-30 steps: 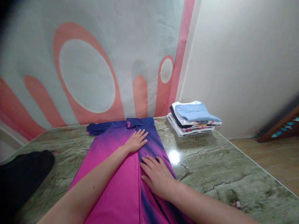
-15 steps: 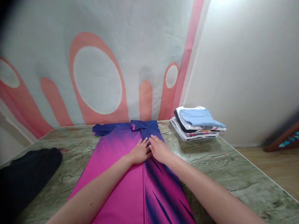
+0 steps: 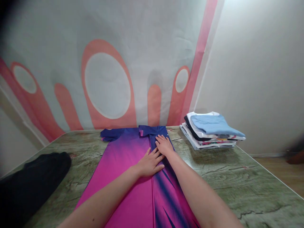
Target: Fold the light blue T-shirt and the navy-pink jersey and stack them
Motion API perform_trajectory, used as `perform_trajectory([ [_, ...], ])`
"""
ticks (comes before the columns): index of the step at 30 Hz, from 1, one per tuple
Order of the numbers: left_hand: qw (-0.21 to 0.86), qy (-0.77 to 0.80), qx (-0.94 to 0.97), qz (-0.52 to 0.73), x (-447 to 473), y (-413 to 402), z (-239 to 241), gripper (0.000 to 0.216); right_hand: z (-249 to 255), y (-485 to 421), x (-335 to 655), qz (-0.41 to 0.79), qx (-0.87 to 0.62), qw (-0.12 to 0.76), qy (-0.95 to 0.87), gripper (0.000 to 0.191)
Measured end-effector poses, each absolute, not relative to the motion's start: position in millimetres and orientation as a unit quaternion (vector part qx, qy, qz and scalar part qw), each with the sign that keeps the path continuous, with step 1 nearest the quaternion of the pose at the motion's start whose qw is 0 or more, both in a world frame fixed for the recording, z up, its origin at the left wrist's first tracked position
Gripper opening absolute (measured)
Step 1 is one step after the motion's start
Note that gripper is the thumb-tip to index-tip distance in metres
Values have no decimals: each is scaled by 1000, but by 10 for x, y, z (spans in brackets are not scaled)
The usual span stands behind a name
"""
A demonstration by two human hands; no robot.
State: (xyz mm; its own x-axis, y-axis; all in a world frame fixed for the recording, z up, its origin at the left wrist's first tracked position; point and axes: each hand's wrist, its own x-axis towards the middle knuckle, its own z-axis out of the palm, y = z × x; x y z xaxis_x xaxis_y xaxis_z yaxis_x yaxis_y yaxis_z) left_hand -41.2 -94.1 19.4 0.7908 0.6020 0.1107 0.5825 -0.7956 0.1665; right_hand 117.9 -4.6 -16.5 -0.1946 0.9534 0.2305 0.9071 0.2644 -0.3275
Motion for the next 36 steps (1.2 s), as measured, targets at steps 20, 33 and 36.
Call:
perform_trajectory([
  [20,229,215,949,17,-1208,-2620,547,53,-142,-170,1168,35,-598,202,-775,44],
  [33,56,409,905,107,-510,-450,280,45,56,-1358,1009,55,-546,172,-818,52],
  [36,53,420,900,104,-452,-311,115,48,87,-2057,1110,87,-473,172,-860,54],
])
